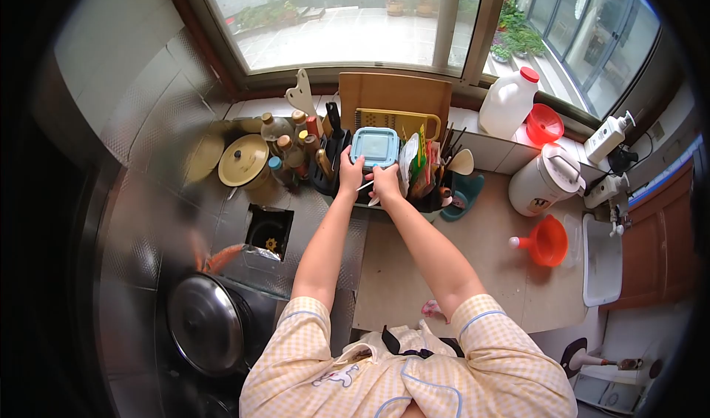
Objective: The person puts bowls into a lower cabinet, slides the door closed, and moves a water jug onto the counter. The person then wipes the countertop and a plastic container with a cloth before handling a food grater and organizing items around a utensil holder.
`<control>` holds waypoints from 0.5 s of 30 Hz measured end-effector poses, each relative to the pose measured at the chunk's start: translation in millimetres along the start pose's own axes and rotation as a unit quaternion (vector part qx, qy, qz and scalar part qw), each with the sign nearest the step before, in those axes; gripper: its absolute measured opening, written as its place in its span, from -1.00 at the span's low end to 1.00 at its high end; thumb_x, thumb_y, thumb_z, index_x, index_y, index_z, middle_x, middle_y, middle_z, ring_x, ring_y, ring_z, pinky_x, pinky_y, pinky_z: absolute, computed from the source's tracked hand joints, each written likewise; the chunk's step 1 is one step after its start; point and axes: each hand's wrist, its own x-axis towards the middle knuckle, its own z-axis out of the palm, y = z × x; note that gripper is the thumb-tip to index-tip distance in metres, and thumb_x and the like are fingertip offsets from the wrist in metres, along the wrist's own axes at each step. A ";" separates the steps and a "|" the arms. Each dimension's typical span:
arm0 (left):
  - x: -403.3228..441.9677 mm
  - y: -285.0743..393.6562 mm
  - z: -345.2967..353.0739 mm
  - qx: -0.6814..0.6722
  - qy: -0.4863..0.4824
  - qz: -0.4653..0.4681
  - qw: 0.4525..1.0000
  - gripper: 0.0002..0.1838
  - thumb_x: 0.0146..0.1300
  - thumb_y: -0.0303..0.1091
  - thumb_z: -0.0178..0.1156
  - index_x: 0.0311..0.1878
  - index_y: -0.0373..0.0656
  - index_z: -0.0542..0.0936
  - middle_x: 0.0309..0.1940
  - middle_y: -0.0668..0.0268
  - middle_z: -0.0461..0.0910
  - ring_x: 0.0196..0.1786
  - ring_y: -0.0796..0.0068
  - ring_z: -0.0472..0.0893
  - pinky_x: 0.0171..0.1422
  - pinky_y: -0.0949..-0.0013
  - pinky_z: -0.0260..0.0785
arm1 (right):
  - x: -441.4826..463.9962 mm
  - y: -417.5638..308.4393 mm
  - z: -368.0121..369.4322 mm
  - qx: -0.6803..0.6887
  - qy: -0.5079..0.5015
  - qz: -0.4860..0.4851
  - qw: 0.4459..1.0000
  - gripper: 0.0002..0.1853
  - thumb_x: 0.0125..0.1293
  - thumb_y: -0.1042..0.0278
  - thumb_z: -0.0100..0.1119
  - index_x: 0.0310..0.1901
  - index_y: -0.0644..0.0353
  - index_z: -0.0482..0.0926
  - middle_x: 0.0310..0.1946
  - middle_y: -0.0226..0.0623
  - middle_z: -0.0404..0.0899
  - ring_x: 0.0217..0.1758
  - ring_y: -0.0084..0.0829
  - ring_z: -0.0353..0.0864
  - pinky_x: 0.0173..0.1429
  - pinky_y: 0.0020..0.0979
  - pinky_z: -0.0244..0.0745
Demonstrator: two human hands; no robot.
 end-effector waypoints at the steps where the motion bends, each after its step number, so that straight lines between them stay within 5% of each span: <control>1: 4.3 4.3 3.0 -0.002 -0.006 0.000 1.000 -0.51 0.14 -0.38 0.06 0.13 -0.33 0.24 0.01 0.04 0.39 0.07 0.26 0.40 0.14 0.34 0.21 | 2.0 0.4 1.1 -0.007 0.012 -0.002 1.000 -0.71 0.21 0.32 -0.11 -0.15 0.22 0.08 -0.51 -0.22 0.47 -0.71 -0.52 0.28 -0.68 -0.42 0.32; 6: 15.4 2.6 10.2 -0.021 -0.004 -0.018 1.000 -0.62 0.17 -0.42 0.06 0.04 -0.34 0.31 -0.10 0.12 0.48 -0.04 0.38 0.48 0.03 0.38 0.29 | 18.7 3.8 -18.1 0.050 -0.059 0.096 0.992 -0.78 0.17 0.35 -0.11 -0.38 0.38 0.41 -0.50 -0.17 0.53 -0.78 -0.57 0.13 -0.69 -0.44 0.21; 10: 4.5 12.4 16.3 0.045 0.020 0.010 0.999 -0.61 0.17 -0.33 0.09 0.01 -0.31 0.32 -0.16 0.10 0.51 -0.12 0.34 0.53 -0.03 0.36 0.33 | 28.3 14.3 -37.6 0.062 -0.050 0.102 0.992 -0.85 0.11 0.36 -0.10 -0.45 0.27 0.35 -0.69 -0.33 0.29 -0.76 -0.51 0.20 -0.69 -0.41 0.23; 15: -9.3 18.8 25.4 0.101 0.048 0.026 0.993 -0.55 0.15 -0.22 0.13 0.01 -0.28 0.29 -0.19 0.07 0.52 -0.16 0.27 0.54 -0.06 0.32 0.34 | 20.9 34.2 -46.1 0.100 -0.031 0.046 0.993 -0.79 0.06 0.44 -0.02 -0.24 0.28 0.35 -0.60 -0.35 0.32 -0.70 -0.52 0.27 -0.62 -0.44 0.27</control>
